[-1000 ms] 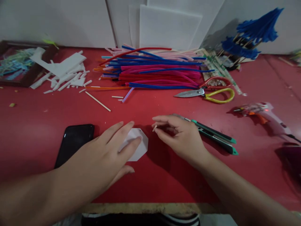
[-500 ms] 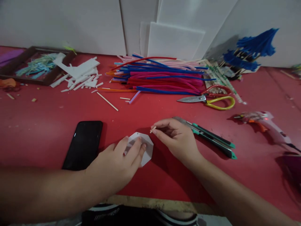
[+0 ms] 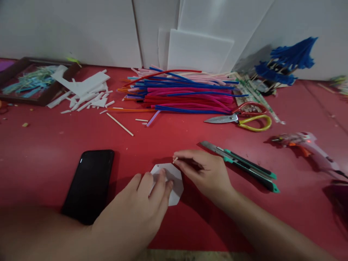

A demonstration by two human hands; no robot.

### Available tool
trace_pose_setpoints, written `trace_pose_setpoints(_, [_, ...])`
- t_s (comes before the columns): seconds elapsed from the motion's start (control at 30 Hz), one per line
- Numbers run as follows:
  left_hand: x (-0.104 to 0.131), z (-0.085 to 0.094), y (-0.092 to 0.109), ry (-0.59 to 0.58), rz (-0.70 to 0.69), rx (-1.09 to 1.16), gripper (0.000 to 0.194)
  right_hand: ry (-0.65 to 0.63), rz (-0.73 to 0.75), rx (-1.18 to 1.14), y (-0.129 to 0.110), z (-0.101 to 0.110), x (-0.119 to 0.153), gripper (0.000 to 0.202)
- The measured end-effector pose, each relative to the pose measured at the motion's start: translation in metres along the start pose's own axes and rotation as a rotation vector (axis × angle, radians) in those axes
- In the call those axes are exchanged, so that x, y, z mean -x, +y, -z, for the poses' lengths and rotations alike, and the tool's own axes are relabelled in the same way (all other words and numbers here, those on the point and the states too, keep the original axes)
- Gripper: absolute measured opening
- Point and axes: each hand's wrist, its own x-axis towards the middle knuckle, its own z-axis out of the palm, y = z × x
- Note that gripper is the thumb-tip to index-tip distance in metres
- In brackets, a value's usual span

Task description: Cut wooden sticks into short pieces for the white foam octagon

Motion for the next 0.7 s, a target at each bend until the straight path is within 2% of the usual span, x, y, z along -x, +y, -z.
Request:
trace_pose_setpoints(0.13, [0.0053, -0.0041, 0.0011, 0.097, 0.004, 0.019, 0.036, -0.039, 0.133, 0.121, -0.003, 0.0034, -0.0021, 0.012])
trace_pose_setpoints(0.3, [0.008, -0.0078, 0.0005, 0.101, -0.031, 0.048, 0.036, -0.051, 0.286, 0.239, -0.0055, 0.003, -0.002, 0.014])
trace_pose_setpoints(0.5, [0.0042, -0.0072, -0.0051, 0.079, -0.059, 0.073, 0.035, -0.035, 0.321, 0.289, -0.0048, 0.0022, -0.0017, 0.012])
trace_pose_setpoints(0.7, [0.0029, -0.0073, -0.0067, 0.129, -0.055, 0.085, 0.033, -0.048, 0.331, 0.304, -0.0049, 0.0018, -0.001, 0.014])
